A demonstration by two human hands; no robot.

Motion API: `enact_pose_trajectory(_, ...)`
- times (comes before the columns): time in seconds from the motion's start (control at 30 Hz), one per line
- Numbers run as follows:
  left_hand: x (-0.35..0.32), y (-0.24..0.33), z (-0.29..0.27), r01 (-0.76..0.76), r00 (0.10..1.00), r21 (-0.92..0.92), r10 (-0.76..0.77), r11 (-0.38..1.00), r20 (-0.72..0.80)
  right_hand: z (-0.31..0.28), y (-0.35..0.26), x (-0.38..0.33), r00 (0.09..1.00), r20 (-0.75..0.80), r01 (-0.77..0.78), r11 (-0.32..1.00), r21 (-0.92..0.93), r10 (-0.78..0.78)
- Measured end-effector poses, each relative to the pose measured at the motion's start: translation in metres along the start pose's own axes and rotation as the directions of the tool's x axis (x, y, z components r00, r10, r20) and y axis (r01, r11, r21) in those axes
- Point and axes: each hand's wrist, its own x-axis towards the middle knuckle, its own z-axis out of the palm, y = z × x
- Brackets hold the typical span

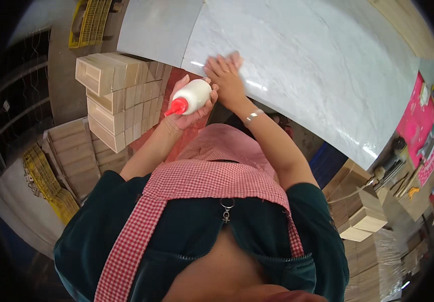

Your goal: Applying glue and using a nail gun to assemble wooden components into frames.

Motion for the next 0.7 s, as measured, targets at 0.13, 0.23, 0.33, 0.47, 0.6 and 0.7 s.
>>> enact_pose_trajectory(0.13,-0.023,0.011,-0.010,-0.122,0.991,-0.069,0.118,0.990,-0.059,-0.071,0.073,0.014,0.989,0.008,-0.149,0.988,-0.043,0.149)
enact_pose_trajectory(0.23,-0.021,0.021,-0.019,-0.156,0.981,-0.090,0.144,0.984,-0.134,-0.061,0.134,0.067,0.963,-0.245,-0.169,0.962,-0.213,0.115)
enact_pose_trajectory(0.33,-0.012,0.037,-0.027,-0.151,0.960,-0.158,0.107,0.976,-0.257,0.002,0.118,0.093,0.994,-0.091,-0.074,0.980,-0.186,0.058)
enact_pose_trajectory(0.47,-0.021,0.049,-0.021,-0.185,0.957,-0.229,0.122,0.956,-0.264,0.012,-0.013,0.040,0.983,0.123,0.115,0.980,0.161,-0.135)
enact_pose_trajectory(0.6,-0.010,0.062,-0.016,-0.206,0.938,-0.286,0.106,0.936,-0.330,-0.034,0.073,0.043,0.995,0.097,-0.004,0.999,-0.053,0.009)
enact_pose_trajectory(0.7,0.045,0.059,0.003,-0.308,0.810,-0.108,0.200,0.945,-0.552,-0.074,0.153,0.068,0.934,-0.225,-0.349,0.843,-0.408,0.277)
